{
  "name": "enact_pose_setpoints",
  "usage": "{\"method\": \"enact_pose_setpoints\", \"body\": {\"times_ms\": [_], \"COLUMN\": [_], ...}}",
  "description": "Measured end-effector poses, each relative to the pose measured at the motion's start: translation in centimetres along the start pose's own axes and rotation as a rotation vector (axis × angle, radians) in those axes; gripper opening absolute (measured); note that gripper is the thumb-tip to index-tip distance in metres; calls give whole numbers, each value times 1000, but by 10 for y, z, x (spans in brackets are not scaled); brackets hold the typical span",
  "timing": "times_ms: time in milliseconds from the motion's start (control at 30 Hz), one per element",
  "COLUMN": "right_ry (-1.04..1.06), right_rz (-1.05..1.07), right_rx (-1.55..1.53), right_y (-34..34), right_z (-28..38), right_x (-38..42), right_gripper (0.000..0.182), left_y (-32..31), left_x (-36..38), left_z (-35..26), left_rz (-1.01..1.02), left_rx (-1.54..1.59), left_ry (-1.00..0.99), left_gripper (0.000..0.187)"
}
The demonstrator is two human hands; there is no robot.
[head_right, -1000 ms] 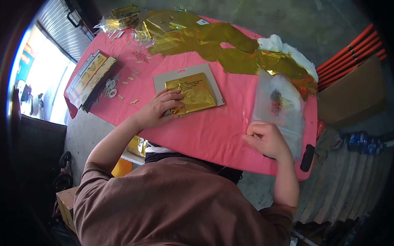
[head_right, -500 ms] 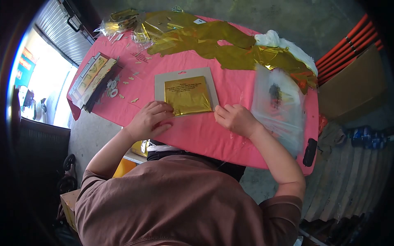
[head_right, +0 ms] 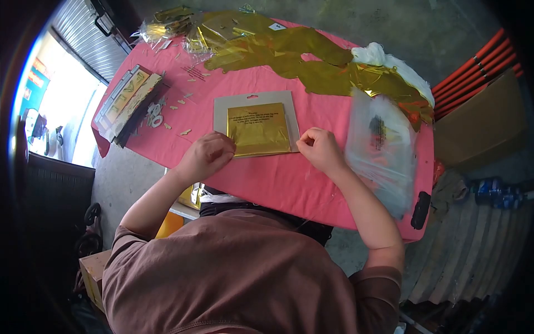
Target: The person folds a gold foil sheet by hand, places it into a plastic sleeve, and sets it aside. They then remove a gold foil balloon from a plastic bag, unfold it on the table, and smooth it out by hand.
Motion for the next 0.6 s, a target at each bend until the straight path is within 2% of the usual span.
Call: {"method": "enact_pose_setpoints", "body": {"times_ms": [33,67,133,233,367,467,533,567,600], "right_ry": [-11,-14,-193,-198,-232,-160,-88,-83,124], "right_rz": [-10,-8,77,133,217,146,-6,-5,-115], "right_rx": [15,15,49,70,96,74,248,250,302], "right_y": [-2,-2,-5,-8,-9,-4,7,7,9], "right_z": [-1,1,-1,-2,-3,-6,-6,-2,14], "right_x": [-2,-5,-9,-15,-20,-16,-9,-3,4], "right_gripper": [10,10,12,15,13,13,11,11,12], "left_y": [-1,-3,-2,6,13,18,17,19,23], "left_x": [-1,-2,-2,0,9,17,23,24,23], "left_z": [1,0,1,1,-2,-3,8,5,-1], "left_rz": [-15,-13,-118,-154,-201,-236,-198,-203,-218], "left_rx": [-5,-3,-119,-268,-362,-462,-332,-332,-343], "left_ry": [88,91,128,203,138,74,127,127,117], "left_gripper": [8,8,9,14,18,17,18,18,22]}}
Point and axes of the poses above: each hand's wrist, its own x-axis away from the middle knuckle, its own y-axis out of the back of the hand, z = x × y, the point moved 5 cm from there along -x, towards the middle knuckle, and after that the axes turned 11 degrees about -z, right-handed, at the moved point
